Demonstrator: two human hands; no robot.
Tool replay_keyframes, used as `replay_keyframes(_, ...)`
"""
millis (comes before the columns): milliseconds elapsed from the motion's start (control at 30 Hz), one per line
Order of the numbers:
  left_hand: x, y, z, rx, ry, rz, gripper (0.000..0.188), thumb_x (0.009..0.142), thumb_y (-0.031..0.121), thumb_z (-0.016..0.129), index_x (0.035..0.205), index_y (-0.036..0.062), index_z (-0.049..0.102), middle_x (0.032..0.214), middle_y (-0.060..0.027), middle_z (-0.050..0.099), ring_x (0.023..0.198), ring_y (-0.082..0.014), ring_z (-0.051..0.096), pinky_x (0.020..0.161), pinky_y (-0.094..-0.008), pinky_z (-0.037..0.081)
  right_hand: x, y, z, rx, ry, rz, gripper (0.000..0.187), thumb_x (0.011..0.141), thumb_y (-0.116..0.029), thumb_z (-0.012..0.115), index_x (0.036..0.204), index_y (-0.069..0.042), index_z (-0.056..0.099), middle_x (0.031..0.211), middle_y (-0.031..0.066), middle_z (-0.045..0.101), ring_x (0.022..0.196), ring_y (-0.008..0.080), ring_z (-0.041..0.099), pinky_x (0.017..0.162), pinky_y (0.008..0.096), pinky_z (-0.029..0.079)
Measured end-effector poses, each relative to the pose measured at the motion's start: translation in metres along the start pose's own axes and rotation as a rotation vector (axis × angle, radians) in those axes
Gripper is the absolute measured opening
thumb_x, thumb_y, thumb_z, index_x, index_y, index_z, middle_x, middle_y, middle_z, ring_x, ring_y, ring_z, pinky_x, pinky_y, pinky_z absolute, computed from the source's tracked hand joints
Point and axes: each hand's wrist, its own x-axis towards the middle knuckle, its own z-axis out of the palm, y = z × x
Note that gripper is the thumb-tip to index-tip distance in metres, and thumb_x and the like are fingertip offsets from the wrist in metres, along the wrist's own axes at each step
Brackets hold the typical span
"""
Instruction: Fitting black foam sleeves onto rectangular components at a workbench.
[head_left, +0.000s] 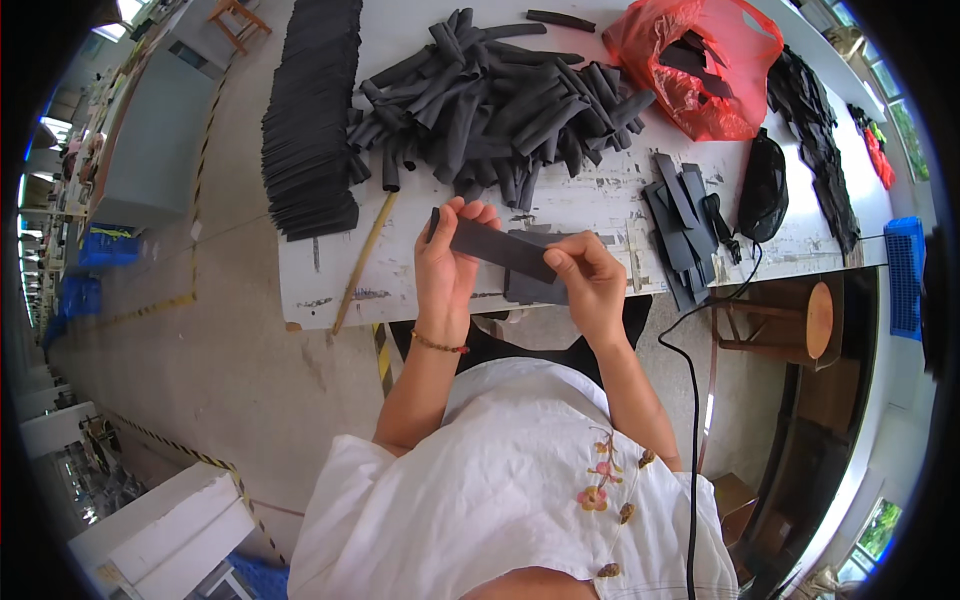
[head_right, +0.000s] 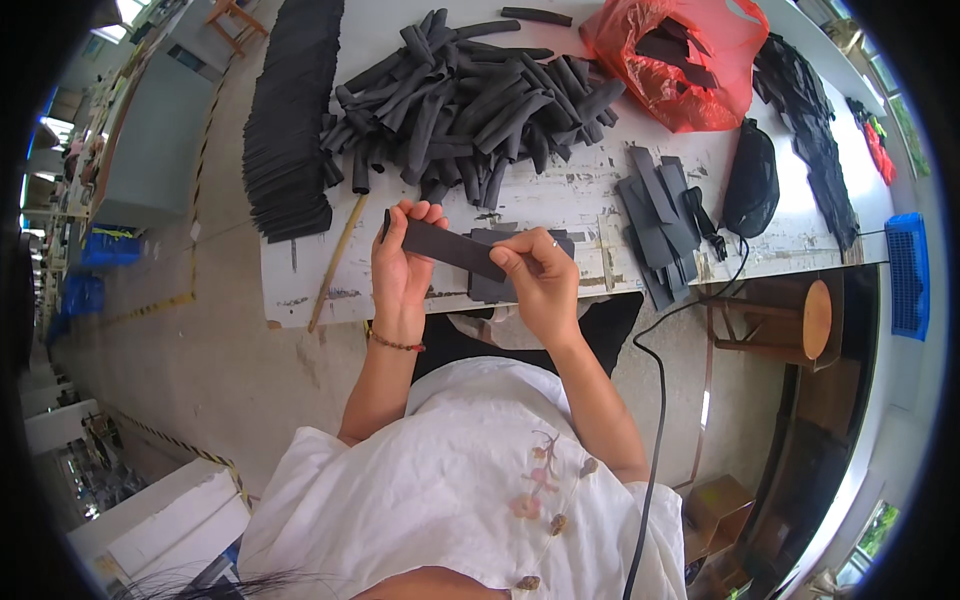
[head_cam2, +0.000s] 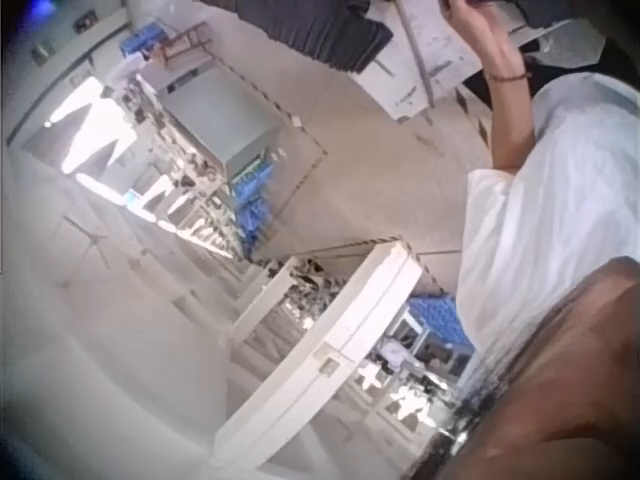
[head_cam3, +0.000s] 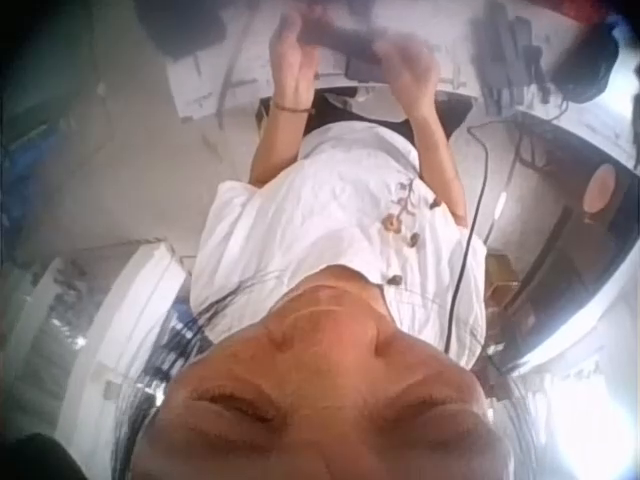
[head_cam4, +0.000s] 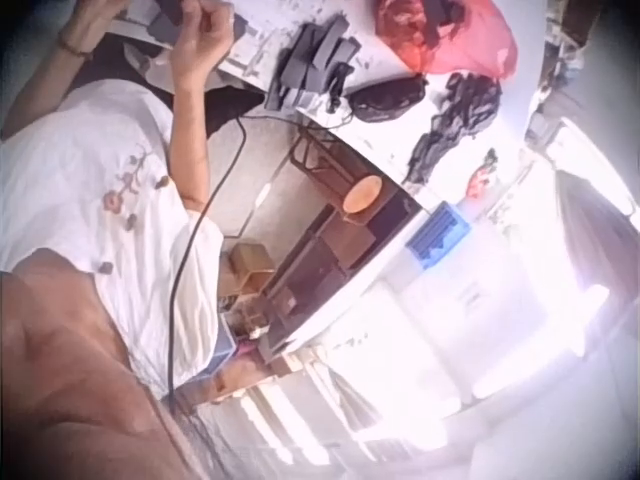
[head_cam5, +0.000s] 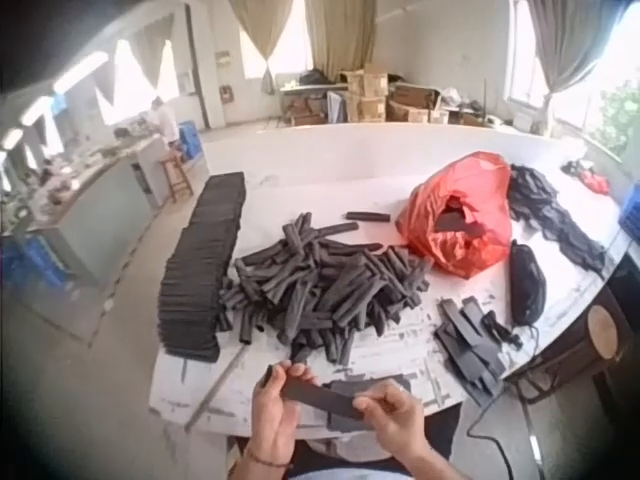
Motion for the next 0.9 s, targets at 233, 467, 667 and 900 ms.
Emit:
replay_keyframes(233, 0.003, -0.013, 0.004, 0.36, -0.024, 0.003, 0.02, 0.088, 0.011, 0.069, 0.102, -0.0032, 0.065, 0.089, -0.0105, 0.069, 0.082, -0.0182, 0.066, 0.081, -0.0295, 0.052, 0.019, 0.016, -0.044, -0.001, 0.043, 0.201, 0.007, 0.089, -0.007, 0.066, 0.091, -0.001, 0.062, 0.081, -0.0026, 0.06, 0.075, 0.0039, 0.051, 0.07, 0.0194, 0.042)
replay_keyframes(467, 0.002, -0.036, -0.012, 0.587, -0.031, 0.023, 0.023, 0.083, 0.0, 0.071, 0.104, -0.0031, 0.066, 0.088, -0.0055, 0.068, 0.08, -0.0089, 0.062, 0.077, -0.0205, 0.05, 0.013, 0.05, -0.066, -0.129, 0.013, 0.282, 0.014, 0.09, -0.012, 0.066, 0.095, 0.001, 0.064, 0.081, -0.0028, 0.06, 0.074, 0.0042, 0.051, 0.068, 0.02, 0.042)
replay_keyframes(667, -0.009, -0.014, 0.005, 0.57, -0.284, 0.32, 0.021, 0.085, -0.004, 0.067, 0.106, -0.0023, 0.063, 0.089, -0.0088, 0.069, 0.084, -0.0119, 0.064, 0.077, -0.0226, 0.05, 0.0, 0.006, -0.065, 0.208, -0.015, 0.318, 0.021, 0.089, -0.016, 0.069, 0.103, 0.0, 0.065, 0.098, 0.002, 0.062, 0.077, 0.0066, 0.055, 0.067, 0.0206, 0.046)
replay_keyframes(900, -0.005, -0.009, 0.013, 0.433, -0.145, 0.112, 0.04, 0.091, 0.012, 0.064, 0.126, -0.0032, 0.051, 0.11, -0.0191, 0.066, 0.101, -0.0284, 0.065, 0.092, -0.0375, 0.051, -0.015, 0.029, -0.064, 0.104, 0.035, 0.013, 0.03, 0.08, 0.019, 0.053, 0.102, 0.003, 0.067, 0.111, 0.0078, 0.06, 0.105, 0.0148, 0.058, 0.087, 0.0242, 0.046)
